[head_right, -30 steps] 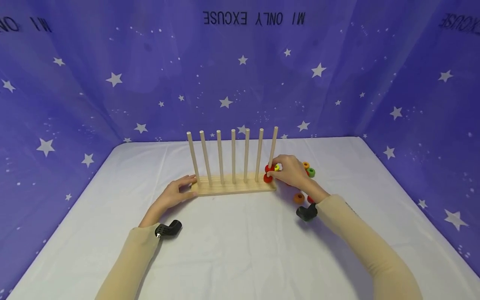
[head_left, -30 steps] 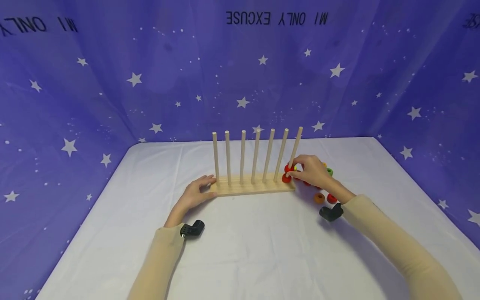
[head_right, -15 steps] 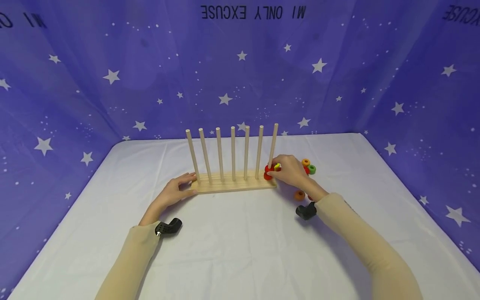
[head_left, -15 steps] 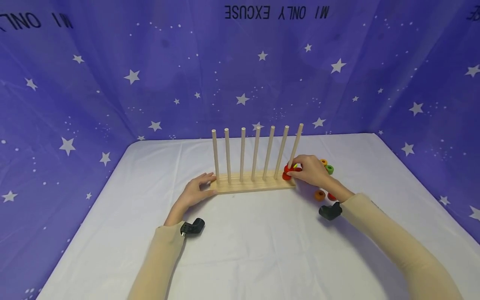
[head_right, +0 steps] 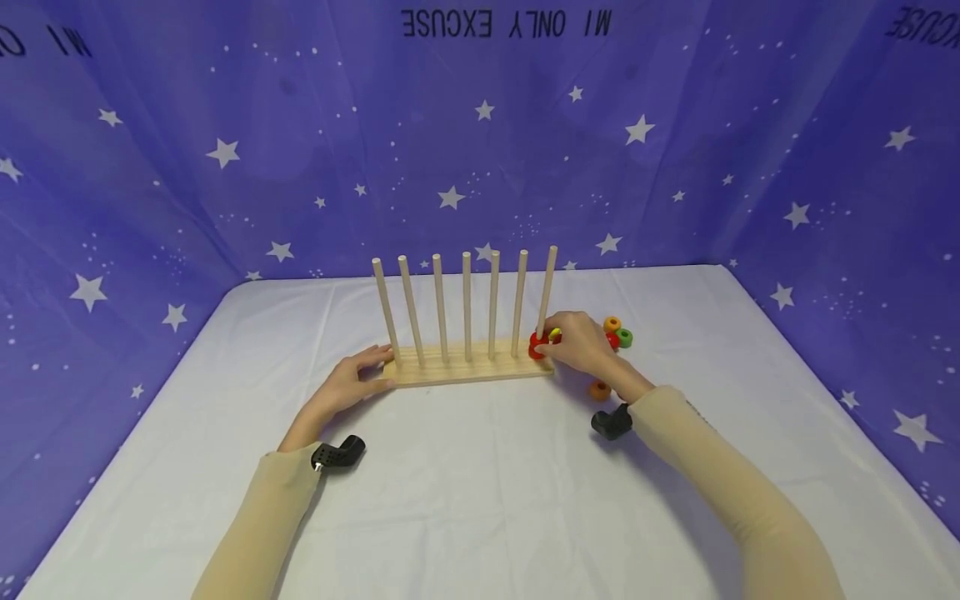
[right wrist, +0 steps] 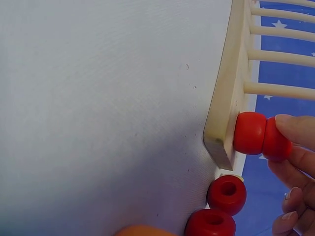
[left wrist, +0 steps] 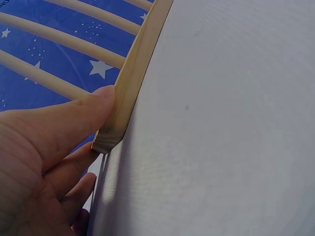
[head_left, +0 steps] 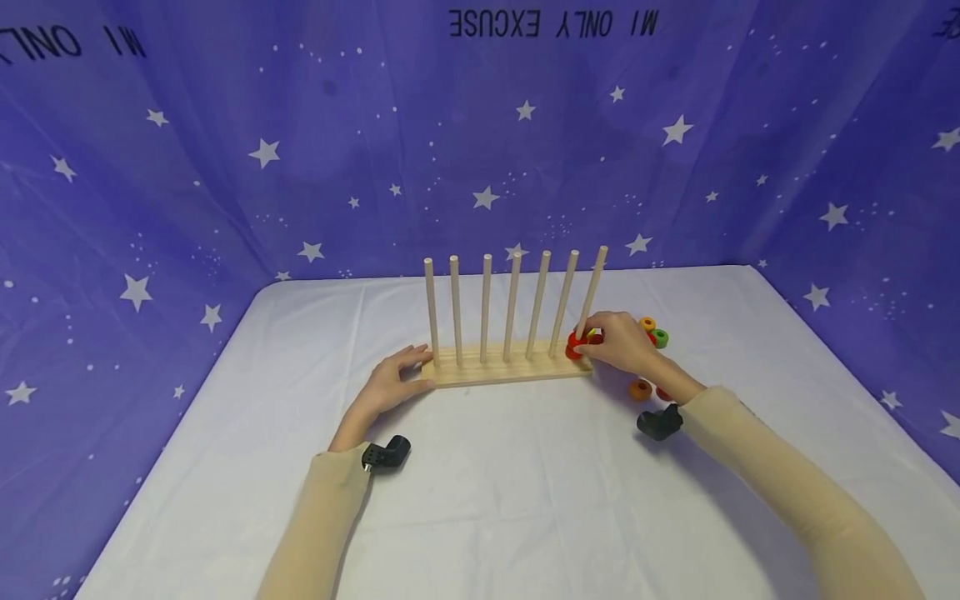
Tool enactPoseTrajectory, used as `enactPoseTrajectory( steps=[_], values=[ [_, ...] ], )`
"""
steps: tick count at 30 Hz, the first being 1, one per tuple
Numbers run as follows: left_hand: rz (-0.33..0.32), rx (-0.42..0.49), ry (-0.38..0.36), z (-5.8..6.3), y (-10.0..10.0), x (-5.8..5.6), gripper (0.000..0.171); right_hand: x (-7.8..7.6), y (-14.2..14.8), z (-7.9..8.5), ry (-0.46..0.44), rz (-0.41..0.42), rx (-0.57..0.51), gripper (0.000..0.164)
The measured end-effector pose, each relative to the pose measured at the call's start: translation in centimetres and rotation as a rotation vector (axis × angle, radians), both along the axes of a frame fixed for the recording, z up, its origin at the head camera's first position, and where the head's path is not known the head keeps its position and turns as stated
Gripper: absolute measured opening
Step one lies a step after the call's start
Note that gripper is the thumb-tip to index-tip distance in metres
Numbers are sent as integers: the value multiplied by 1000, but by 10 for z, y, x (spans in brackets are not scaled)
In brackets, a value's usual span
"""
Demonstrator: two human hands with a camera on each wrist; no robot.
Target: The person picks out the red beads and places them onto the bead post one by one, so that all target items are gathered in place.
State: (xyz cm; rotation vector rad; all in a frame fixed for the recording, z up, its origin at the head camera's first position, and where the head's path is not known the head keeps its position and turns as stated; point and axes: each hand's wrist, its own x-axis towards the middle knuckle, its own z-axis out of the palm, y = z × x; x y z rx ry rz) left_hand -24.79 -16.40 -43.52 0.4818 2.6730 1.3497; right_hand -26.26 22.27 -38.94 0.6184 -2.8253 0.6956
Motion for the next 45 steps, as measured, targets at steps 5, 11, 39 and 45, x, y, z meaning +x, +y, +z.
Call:
enactPoseTrajectory(
  steps=[5,11,39,45],
  values=[
    [-3,0,-2,3,0,1,54,2,0,1,-5,-17,-4,16],
    [7,-11,7,2,-2,0,54,1,0,2,-52,-16,6,22],
    [14,-41,6,1,0,-1,54,4,43,7,-185,-99,64,27],
    [6,-37,11,-1,2,-1,54,3,49,3,-185,-72,67,27]
  ],
)
